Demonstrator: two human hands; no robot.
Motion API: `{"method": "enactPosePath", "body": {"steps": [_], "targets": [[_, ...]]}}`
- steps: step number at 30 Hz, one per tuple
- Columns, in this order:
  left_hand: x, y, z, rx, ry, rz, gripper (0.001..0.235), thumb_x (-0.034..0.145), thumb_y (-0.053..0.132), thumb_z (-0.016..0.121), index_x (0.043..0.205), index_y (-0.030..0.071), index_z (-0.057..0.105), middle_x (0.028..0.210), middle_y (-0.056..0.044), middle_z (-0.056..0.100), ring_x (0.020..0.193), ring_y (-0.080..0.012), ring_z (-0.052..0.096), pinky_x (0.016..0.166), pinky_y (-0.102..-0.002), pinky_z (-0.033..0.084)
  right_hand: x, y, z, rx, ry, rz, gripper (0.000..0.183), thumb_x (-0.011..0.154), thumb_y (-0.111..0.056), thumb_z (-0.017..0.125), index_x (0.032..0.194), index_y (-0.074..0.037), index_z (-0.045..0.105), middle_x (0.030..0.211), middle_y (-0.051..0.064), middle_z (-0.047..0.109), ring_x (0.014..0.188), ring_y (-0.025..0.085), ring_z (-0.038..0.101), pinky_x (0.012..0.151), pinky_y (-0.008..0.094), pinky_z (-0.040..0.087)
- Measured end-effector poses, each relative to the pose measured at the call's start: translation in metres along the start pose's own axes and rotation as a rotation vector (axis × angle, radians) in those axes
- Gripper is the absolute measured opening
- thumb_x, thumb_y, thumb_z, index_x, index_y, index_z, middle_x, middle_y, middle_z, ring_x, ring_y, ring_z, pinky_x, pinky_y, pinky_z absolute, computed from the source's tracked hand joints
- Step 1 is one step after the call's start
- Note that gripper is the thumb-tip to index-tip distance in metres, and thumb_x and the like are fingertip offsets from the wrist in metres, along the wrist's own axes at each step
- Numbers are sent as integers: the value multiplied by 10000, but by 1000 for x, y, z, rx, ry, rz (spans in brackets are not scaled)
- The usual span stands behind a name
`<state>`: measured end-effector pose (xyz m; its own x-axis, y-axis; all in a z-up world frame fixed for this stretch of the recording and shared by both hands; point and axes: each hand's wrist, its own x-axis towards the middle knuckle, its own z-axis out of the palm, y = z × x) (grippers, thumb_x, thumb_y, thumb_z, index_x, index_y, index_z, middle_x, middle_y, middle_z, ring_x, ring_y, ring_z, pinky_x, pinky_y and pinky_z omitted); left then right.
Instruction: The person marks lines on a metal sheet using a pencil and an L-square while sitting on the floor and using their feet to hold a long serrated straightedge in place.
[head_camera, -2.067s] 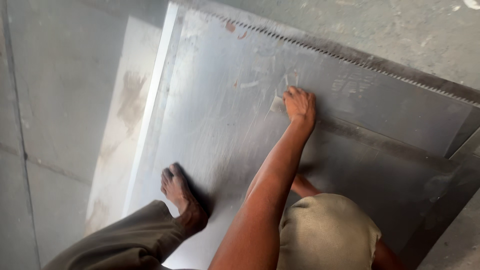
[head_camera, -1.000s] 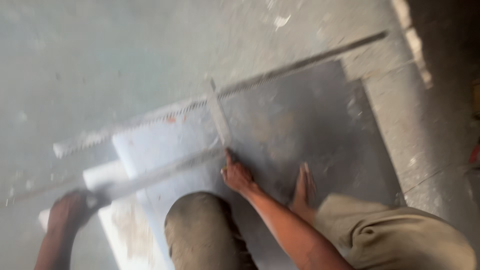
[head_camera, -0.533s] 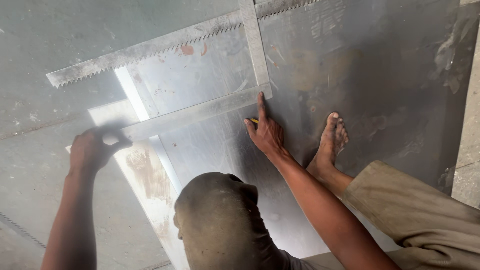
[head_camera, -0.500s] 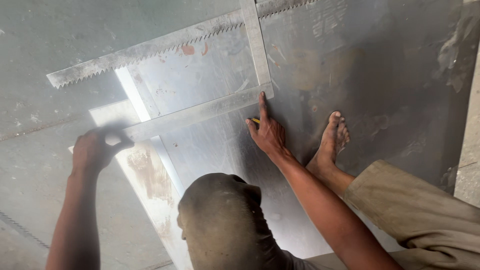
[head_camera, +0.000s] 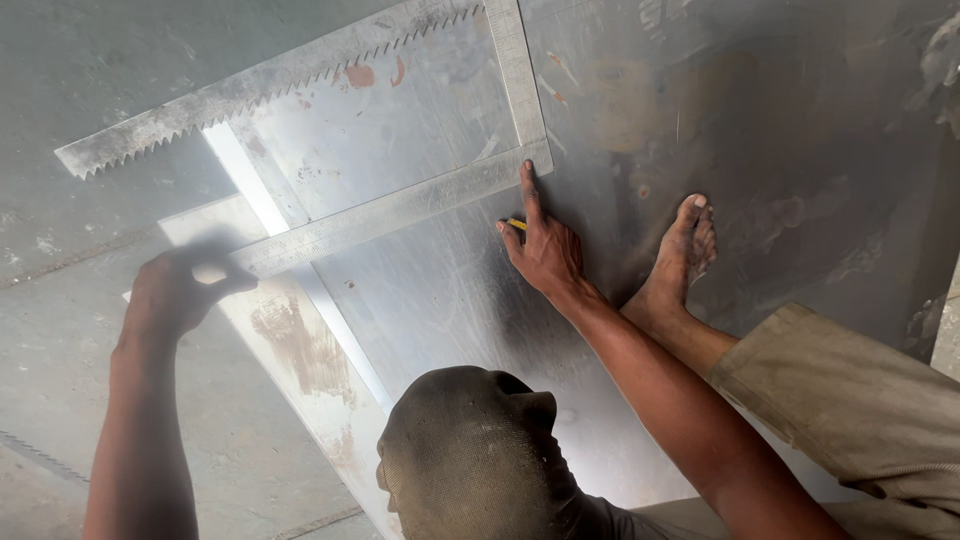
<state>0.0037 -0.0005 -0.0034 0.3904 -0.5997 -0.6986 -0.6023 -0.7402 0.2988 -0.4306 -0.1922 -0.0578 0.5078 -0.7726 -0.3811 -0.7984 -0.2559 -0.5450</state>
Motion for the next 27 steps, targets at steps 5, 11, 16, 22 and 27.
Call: {"method": "enactPosePath", "body": {"steps": [5,11,16,22,27], "targets": [[2,-10,5,-30,31,113,246,731,257,890,916,116,810,1392,-58,688,1285,-271,631,1082,-410,479,-1,-3,-1,1,-48,76,975,982,-269,685,1647,-113,-10,1300,356,625,1089,488,691,970,508,571],[7,-19,12,11,60,253,208,742,261,878,894,134,816,1374,-61,702,1298,-274,638,1101,-395,480,-5,-5,-2,1,66,-45,972,958,-233,709,1638,-92,29,1268,376,637,992,481,711,887,503,594],[3,-34,18,-68,117,237,224,747,262,876,911,125,808,1386,-57,695,1166,-276,676,1026,-414,505,-1,-21,-11,12,-41,75,966,974,-248,690,1650,-108,14,1068,320,717,809,406,742,769,457,613],[14,-53,31,-31,185,427,235,696,259,915,849,139,785,1005,-94,767,915,-329,704,859,-439,549,-9,-45,-26,-77,-42,81,804,1006,-254,698,1637,-104,225,891,212,736,708,307,705,658,437,579],[18,-55,36,-62,115,199,362,688,280,927,995,160,779,949,-60,789,994,-277,728,974,-423,526,-9,-89,-2,31,1,-403,293,1055,-46,602,1347,-33,607,1116,182,741,955,313,744,821,410,600]]}}
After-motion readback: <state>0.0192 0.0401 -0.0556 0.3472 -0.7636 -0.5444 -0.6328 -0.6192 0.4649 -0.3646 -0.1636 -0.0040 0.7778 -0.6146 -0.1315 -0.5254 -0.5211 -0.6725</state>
